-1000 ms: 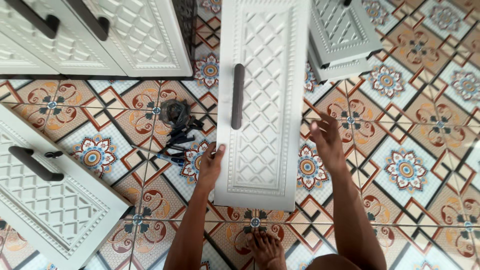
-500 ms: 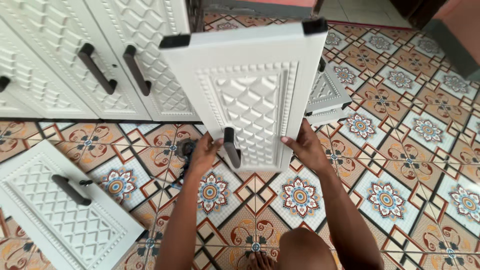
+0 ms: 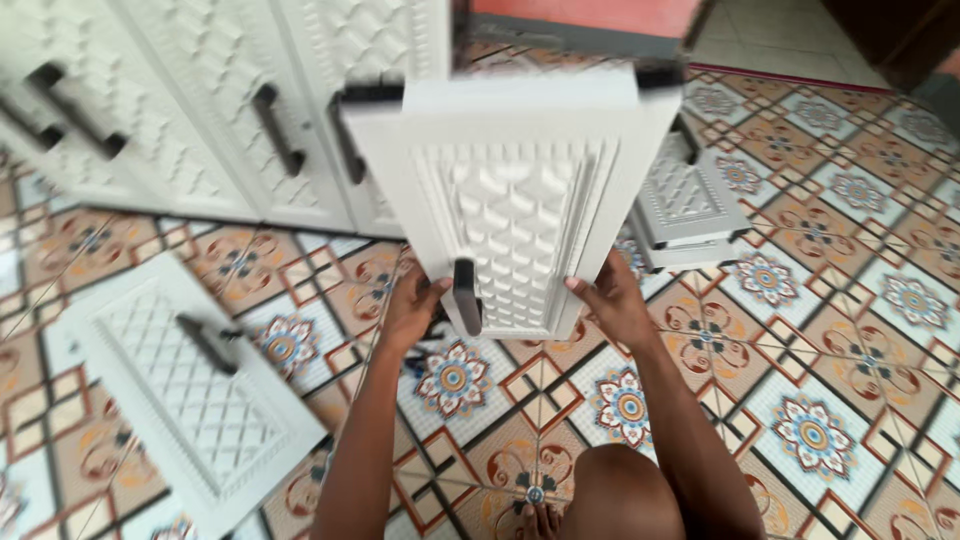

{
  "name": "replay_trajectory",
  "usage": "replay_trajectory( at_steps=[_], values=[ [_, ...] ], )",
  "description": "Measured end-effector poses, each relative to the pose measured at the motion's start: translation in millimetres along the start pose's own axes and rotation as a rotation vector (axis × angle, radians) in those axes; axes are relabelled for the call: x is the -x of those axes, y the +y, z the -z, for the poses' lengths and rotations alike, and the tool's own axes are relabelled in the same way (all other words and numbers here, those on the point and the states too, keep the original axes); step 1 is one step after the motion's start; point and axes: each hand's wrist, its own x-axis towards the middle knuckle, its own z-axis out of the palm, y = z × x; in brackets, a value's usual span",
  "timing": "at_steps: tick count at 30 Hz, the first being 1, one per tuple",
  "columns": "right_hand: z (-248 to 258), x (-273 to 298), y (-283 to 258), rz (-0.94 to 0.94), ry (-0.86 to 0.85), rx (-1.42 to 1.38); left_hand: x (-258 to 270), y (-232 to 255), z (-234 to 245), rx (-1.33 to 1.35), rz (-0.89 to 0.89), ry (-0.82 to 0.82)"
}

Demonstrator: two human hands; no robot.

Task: The person assembles a white drawer unit by attaching a metal slide mechanism and black plastic feet using a screwdriver. The person then places the drawer into a cabinet.

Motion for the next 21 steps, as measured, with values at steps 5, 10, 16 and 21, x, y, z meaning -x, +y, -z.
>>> replay_trajectory(
  at_steps=[5,10,16,21],
  values=[
    [-50.8,-29.5,-33.5,0.122,-0.172,0.045,-7.3,7.4,75.9,-0.165,0.038,-0.139],
    [-143.2,-76.4,-51.6,0.289,-0.307,0.092,24.5,14.9,174.8,-0.601,0.177,-0.062],
    [-266.6,-118.6,-34.3,0.167,-0.362,0.143,118.9,-20.4,260.4,-0.377,0.207,0.272],
    [-327.5,-110.7,-2.9,0.061,-0.366,0.222,213.9,-136.8,334.5,-0.443,0.024,0.705]
  ],
)
